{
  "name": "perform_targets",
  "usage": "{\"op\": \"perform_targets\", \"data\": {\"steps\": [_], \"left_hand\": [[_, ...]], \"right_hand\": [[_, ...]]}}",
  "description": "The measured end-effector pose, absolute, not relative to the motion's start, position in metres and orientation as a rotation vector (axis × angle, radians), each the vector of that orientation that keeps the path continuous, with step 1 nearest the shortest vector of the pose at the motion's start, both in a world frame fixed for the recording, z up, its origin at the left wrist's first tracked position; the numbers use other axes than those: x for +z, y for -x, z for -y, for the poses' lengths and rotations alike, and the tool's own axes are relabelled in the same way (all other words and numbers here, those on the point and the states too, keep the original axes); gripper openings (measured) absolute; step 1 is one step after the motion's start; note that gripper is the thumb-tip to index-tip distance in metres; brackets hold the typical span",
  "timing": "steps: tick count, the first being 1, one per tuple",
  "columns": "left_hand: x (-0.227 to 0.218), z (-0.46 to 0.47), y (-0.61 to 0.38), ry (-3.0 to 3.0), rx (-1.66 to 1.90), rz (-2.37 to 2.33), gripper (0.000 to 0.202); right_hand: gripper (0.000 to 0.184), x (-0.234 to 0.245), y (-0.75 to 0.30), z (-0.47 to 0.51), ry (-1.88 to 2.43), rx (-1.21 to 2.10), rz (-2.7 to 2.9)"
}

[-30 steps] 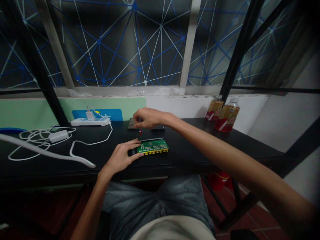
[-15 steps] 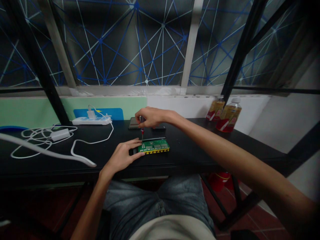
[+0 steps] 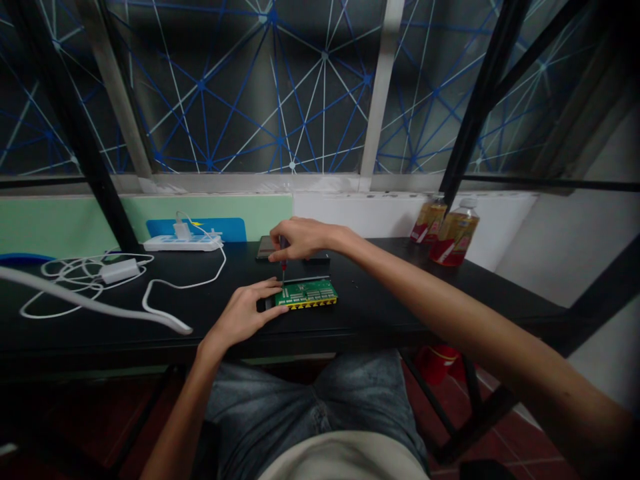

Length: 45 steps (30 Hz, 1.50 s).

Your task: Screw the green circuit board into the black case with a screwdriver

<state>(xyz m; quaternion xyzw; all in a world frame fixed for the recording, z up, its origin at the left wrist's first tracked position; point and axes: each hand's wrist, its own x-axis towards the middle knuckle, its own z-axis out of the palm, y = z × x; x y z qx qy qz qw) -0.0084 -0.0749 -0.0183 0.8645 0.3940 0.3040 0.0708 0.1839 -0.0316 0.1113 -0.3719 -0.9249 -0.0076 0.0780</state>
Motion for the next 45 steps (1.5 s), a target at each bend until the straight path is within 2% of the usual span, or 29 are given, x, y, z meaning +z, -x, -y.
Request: {"op": "perform_targets", "data": {"steps": [12, 17, 19, 21, 25, 28, 32, 36, 40, 45], "left_hand": [[-0.015, 0.077, 0.007, -2.586, 0.892, -1.207, 0.042], [-0.017, 0.075, 0.007, -2.59, 0.904, -1.203, 0.043], [-0.017, 0.075, 0.007, -2.587, 0.918, -1.197, 0.043], [-0.017, 0.075, 0.007, -2.601, 0.907, -1.184, 0.043], [-0.018, 0.075, 0.008, -2.635, 0.9, -1.173, 0.043], [-0.02, 0.074, 0.009, -2.632, 0.911, -1.175, 0.044], [-0.019, 0.074, 0.008, -2.635, 0.91, -1.159, 0.044], [-0.017, 0.077, 0.006, -2.637, 0.915, -1.158, 0.044], [-0.017, 0.077, 0.006, -2.642, 0.925, -1.159, 0.044], [-0.019, 0.074, 0.007, -2.647, 0.903, -1.187, 0.045]], "right_hand": [[0.018, 0.107, -0.183, 0.032, 1.019, -0.104, 2.745], [0.027, 0.105, -0.182, 0.031, 1.081, -0.168, 2.702], [0.023, 0.106, -0.182, 0.031, 1.059, -0.17, 2.698], [0.019, 0.107, -0.181, 0.03, 1.045, -0.098, 2.719], [0.024, 0.111, -0.178, 0.027, 1.126, 0.042, 2.778], [0.03, 0.113, -0.176, 0.026, 1.122, 0.009, 2.784], [0.022, 0.116, -0.175, 0.028, 1.123, 0.032, 2.783], [0.029, 0.116, -0.176, 0.029, 1.177, -0.026, 2.769], [0.025, 0.115, -0.177, 0.03, 1.155, -0.07, 2.752], [0.03, 0.113, -0.178, 0.036, 1.186, -0.113, 2.74]]}}
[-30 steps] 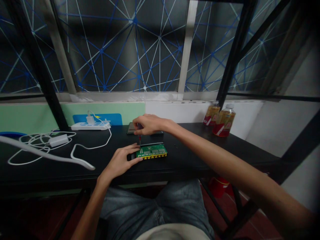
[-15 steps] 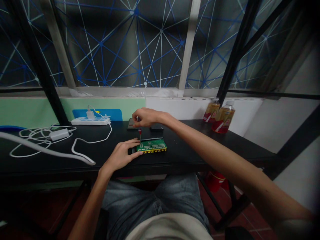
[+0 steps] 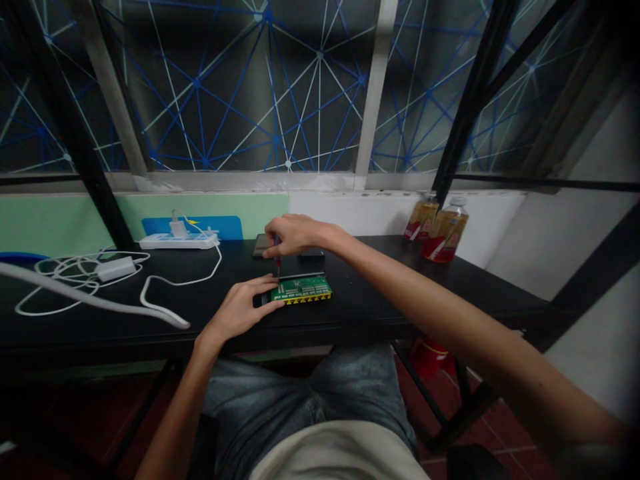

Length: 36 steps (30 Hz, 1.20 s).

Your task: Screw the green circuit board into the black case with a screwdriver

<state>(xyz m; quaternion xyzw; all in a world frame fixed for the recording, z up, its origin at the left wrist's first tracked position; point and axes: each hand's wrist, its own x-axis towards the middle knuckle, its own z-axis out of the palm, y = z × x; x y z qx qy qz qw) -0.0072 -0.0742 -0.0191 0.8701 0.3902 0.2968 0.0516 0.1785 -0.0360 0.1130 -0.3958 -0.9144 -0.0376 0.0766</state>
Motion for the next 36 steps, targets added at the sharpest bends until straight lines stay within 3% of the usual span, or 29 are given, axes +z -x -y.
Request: {"op": "perform_targets", "data": {"steps": [9, 15, 23, 36], "left_hand": [[-0.018, 0.074, 0.006, -2.63, 0.887, -1.224, 0.045], [-0.019, 0.074, 0.008, -2.626, 0.895, -1.202, 0.045], [-0.02, 0.073, 0.008, -2.619, 0.897, -1.226, 0.047], [-0.021, 0.073, 0.008, -2.629, 0.886, -1.212, 0.046]], "right_hand": [[0.023, 0.111, -0.176, 0.046, 1.177, -0.224, 2.716], [0.038, 0.111, -0.18, 0.049, 1.178, 0.134, 2.748], [0.018, 0.105, -0.185, 0.049, 1.115, 0.19, 2.67], [0.022, 0.107, -0.186, 0.048, 1.123, 0.146, 2.717]]}}
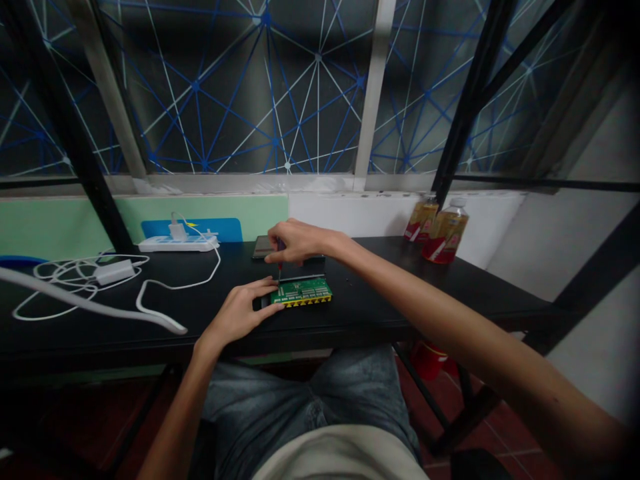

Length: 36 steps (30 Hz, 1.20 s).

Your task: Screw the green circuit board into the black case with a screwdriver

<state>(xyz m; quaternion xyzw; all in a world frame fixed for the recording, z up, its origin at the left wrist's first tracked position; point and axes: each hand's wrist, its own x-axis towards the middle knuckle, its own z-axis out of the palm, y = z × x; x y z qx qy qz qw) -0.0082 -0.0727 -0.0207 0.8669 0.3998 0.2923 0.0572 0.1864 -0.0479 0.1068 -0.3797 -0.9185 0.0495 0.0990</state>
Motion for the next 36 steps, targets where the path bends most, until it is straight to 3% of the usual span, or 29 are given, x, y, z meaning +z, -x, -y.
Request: {"op": "perform_targets", "data": {"steps": [6, 11, 14, 26, 36], "left_hand": [[-0.019, 0.074, 0.008, -2.627, 0.892, -1.217, 0.045], [-0.018, 0.075, 0.007, -2.617, 0.896, -1.222, 0.044], [-0.018, 0.075, 0.008, -2.613, 0.897, -1.222, 0.045], [-0.017, 0.074, 0.007, -2.632, 0.865, -1.224, 0.045], [-0.014, 0.077, 0.007, -2.611, 0.874, -1.225, 0.045]], "right_hand": [[0.023, 0.107, -0.186, 0.047, 1.112, 0.074, 2.733], [0.034, 0.103, -0.187, 0.045, 1.105, -0.239, 2.658], [0.024, 0.1, -0.188, 0.045, 1.068, -0.22, 2.655], [0.028, 0.095, -0.194, 0.047, 1.095, -0.207, 2.621], [0.021, 0.091, -0.198, 0.049, 1.027, -0.2, 2.601]]}}
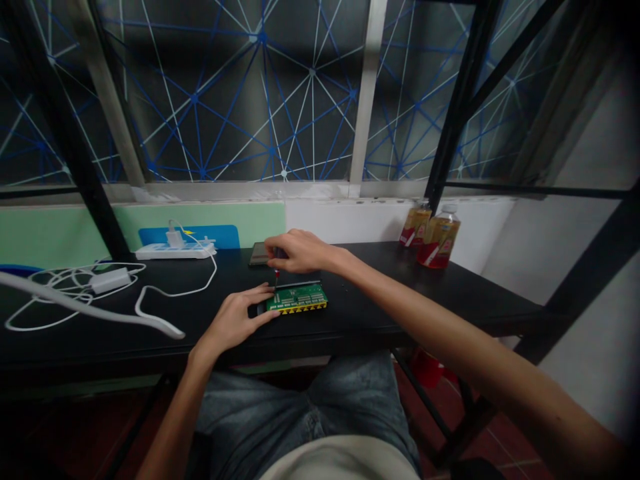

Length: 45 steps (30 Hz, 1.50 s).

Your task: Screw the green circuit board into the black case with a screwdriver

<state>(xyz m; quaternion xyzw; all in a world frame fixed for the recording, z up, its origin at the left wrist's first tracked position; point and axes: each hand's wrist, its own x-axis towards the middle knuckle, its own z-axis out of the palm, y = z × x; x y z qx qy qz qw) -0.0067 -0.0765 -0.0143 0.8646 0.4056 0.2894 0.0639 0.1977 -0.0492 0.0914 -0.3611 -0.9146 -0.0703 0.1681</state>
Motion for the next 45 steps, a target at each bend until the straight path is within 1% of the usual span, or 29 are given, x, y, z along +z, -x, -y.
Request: {"op": "perform_targets", "data": {"steps": [6, 9, 12, 18, 32, 35, 38, 41, 42, 45], "left_hand": [[-0.013, 0.077, 0.006, -2.594, 0.881, -1.22, 0.044], [-0.014, 0.077, 0.007, -2.589, 0.892, -1.204, 0.045], [-0.013, 0.078, 0.007, -2.587, 0.88, -1.203, 0.046], [-0.012, 0.08, 0.006, -2.577, 0.888, -1.201, 0.043], [-0.014, 0.079, 0.006, -2.563, 0.899, -1.189, 0.045], [-0.013, 0.079, 0.006, -2.57, 0.89, -1.19, 0.044], [-0.014, 0.08, 0.006, -2.574, 0.903, -1.177, 0.043], [-0.015, 0.08, 0.006, -2.57, 0.918, -1.179, 0.043], [-0.015, 0.079, 0.006, -2.57, 0.918, -1.183, 0.044], [-0.015, 0.079, 0.006, -2.578, 0.899, -1.192, 0.046]], "right_hand": [[0.028, 0.092, -0.197, 0.051, 1.057, -0.195, 2.605], [0.023, 0.092, -0.198, 0.05, 1.063, -0.202, 2.602], [0.026, 0.09, -0.198, 0.048, 1.016, -0.191, 2.599], [0.021, 0.089, -0.194, 0.05, 1.019, -0.18, 2.592], [0.025, 0.088, -0.198, 0.055, 1.088, -0.22, 2.559], [0.02, 0.088, -0.199, 0.056, 1.041, -0.172, 2.575], [0.03, 0.087, -0.201, 0.056, 1.057, -0.173, 2.566], [0.034, 0.085, -0.201, 0.055, 1.106, -0.26, 2.54], [0.033, 0.084, -0.201, 0.054, 1.103, -0.274, 2.536], [0.023, 0.082, -0.2, 0.053, 1.041, -0.243, 2.54]]}}
